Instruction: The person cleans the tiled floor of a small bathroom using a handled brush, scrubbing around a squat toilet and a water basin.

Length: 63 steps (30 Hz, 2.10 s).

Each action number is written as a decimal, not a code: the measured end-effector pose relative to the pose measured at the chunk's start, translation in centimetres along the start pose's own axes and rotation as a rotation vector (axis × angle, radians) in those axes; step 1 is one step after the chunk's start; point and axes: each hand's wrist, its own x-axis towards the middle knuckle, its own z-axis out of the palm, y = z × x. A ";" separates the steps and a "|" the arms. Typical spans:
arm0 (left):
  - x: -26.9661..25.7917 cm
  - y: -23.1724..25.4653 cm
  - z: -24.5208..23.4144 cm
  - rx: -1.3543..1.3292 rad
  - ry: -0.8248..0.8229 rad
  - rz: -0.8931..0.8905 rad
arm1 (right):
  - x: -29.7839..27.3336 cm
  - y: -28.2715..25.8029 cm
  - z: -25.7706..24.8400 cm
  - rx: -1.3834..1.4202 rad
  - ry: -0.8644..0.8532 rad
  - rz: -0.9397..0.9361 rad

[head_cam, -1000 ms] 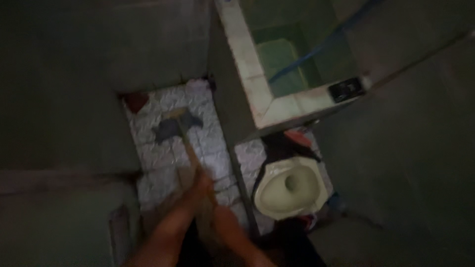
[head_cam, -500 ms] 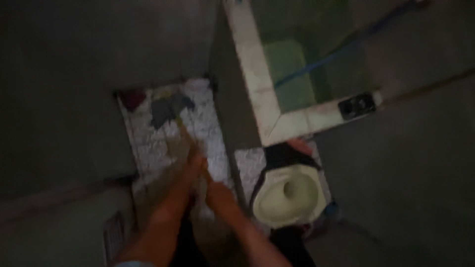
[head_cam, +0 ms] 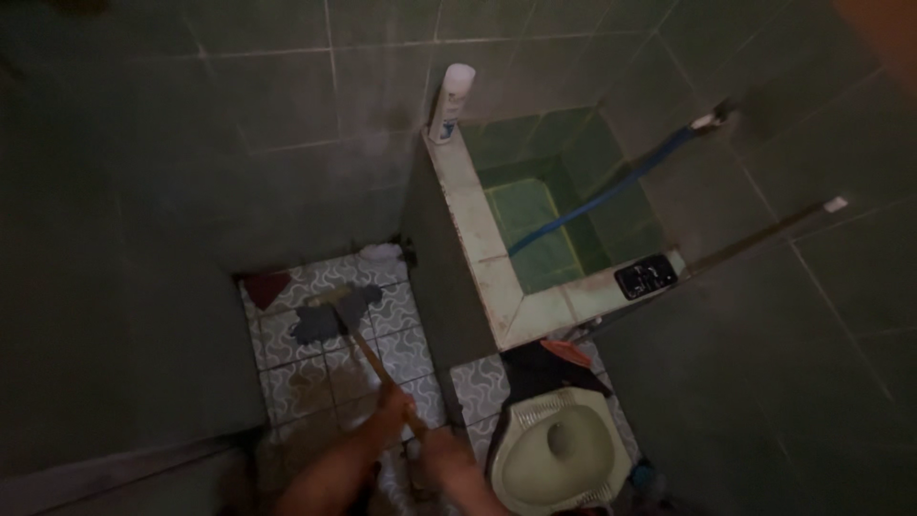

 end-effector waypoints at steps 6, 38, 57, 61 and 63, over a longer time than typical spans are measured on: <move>-0.2 0.4 1.7 -0.051 0.012 -0.023 | -0.7 0.1 -1.0 0.103 0.057 0.066; 0.7 2.0 -2.9 -0.021 0.016 0.035 | 4.8 -2.3 3.6 0.111 0.078 0.086; 0.5 2.5 -0.6 -0.038 0.058 0.015 | 7.7 3.2 8.4 0.037 0.343 0.014; 3.2 5.3 -2.4 -0.022 0.081 0.058 | 9.7 -0.2 7.9 -0.074 0.395 -0.266; 4.6 6.1 -3.6 -0.007 0.097 0.079 | 9.4 -2.7 6.9 -0.041 0.340 -0.261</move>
